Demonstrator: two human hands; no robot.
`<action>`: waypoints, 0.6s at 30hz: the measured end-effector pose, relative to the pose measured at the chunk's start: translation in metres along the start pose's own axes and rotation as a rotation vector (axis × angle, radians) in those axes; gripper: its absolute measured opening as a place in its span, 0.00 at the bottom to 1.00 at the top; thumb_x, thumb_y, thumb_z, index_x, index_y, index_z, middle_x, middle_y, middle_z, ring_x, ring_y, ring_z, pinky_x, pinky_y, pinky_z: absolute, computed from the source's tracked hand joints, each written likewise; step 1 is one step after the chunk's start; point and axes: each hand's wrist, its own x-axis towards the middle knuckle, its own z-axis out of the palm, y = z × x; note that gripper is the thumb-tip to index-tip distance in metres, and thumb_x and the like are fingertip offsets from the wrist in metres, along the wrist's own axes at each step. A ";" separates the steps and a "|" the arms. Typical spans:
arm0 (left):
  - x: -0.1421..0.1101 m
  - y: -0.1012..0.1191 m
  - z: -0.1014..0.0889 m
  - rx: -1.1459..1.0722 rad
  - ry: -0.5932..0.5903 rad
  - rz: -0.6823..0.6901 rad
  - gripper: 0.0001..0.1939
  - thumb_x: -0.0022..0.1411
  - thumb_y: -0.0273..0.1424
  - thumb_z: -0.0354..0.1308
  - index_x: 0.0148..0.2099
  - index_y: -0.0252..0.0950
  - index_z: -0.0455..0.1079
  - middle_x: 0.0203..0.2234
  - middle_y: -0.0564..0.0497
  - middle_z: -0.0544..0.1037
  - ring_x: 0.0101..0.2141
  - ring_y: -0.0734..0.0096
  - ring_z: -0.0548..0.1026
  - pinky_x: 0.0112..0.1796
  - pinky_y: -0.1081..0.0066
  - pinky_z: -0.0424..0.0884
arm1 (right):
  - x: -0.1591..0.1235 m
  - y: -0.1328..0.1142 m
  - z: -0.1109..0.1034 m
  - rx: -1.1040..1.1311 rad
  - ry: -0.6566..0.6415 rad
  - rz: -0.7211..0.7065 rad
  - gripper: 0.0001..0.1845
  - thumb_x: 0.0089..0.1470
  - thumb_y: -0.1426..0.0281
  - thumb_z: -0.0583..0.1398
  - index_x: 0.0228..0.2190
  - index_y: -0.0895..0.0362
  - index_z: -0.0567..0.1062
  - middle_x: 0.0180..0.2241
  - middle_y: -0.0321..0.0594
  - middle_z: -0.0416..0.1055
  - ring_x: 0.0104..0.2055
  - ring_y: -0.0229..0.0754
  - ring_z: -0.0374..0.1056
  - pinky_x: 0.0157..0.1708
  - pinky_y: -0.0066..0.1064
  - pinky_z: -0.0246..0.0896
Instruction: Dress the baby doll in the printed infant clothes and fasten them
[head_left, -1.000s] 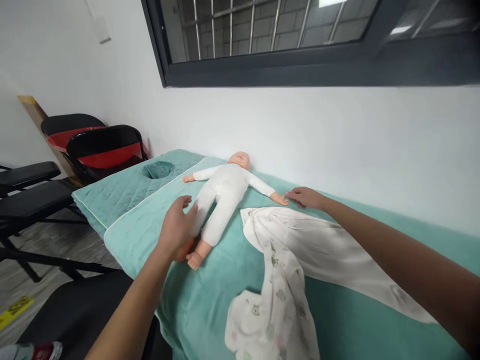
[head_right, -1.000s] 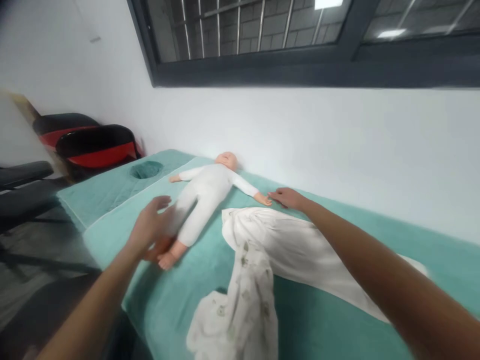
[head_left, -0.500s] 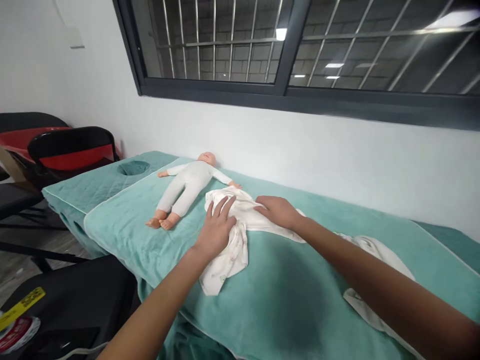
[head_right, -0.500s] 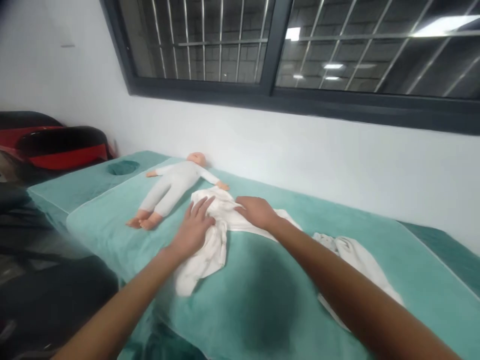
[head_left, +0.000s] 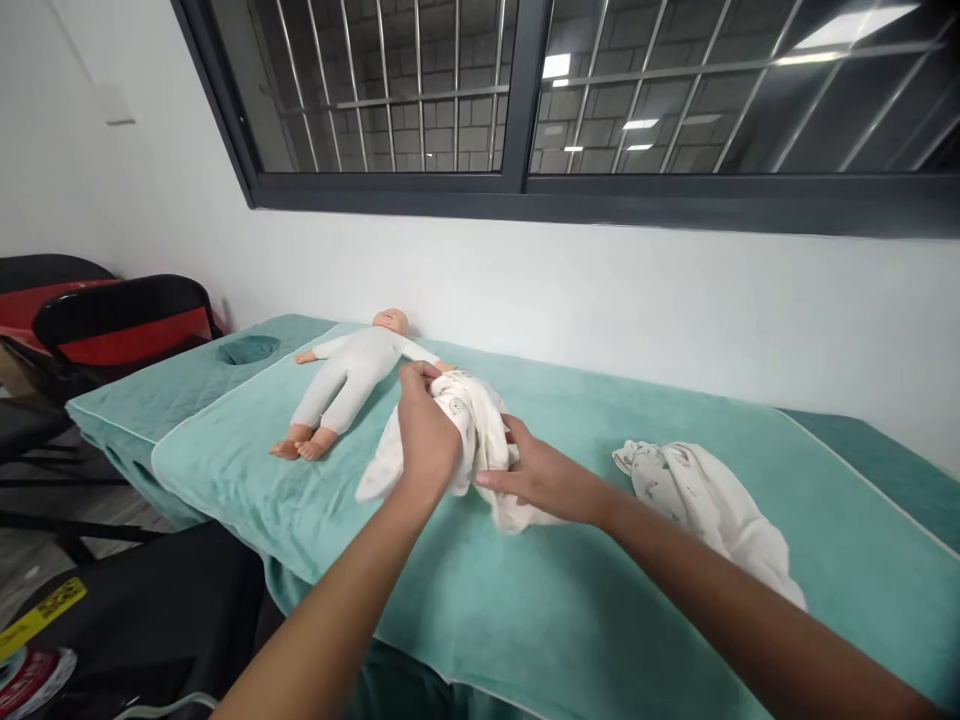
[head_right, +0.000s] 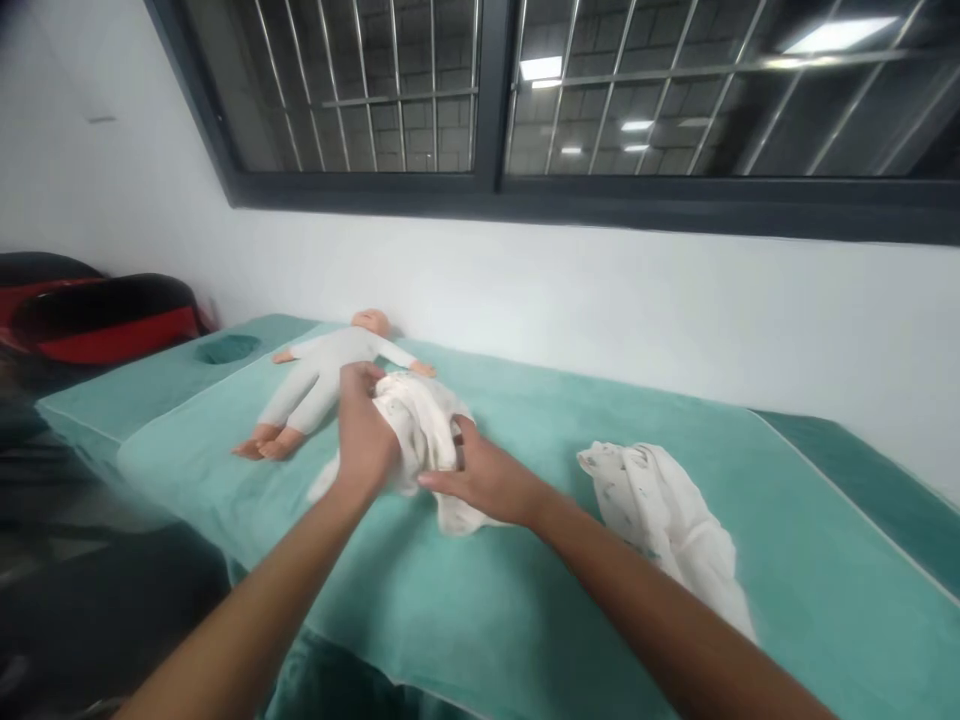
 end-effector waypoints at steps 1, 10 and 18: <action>-0.004 0.007 0.000 -0.073 -0.067 -0.028 0.17 0.53 0.23 0.56 0.46 0.39 0.60 0.38 0.52 0.72 0.37 0.69 0.73 0.40 0.69 0.69 | 0.002 0.003 0.010 0.118 0.006 -0.051 0.46 0.48 0.52 0.66 0.62 0.53 0.56 0.53 0.45 0.69 0.47 0.49 0.70 0.49 0.40 0.63; -0.035 -0.043 -0.042 0.005 -0.371 0.101 0.41 0.53 0.36 0.66 0.65 0.44 0.52 0.62 0.44 0.56 0.63 0.54 0.56 0.61 0.53 0.56 | 0.038 0.004 0.064 0.967 -0.020 -0.034 0.29 0.50 0.64 0.66 0.54 0.51 0.69 0.56 0.42 0.68 0.54 0.49 0.68 0.51 0.38 0.64; -0.052 -0.148 -0.114 0.321 0.248 -0.407 0.23 0.56 0.34 0.57 0.54 0.35 0.62 0.47 0.42 0.74 0.48 0.55 0.73 0.50 0.57 0.70 | 0.059 0.042 0.107 0.746 -0.482 -0.077 0.28 0.53 0.61 0.65 0.55 0.48 0.70 0.62 0.42 0.60 0.62 0.46 0.59 0.60 0.42 0.55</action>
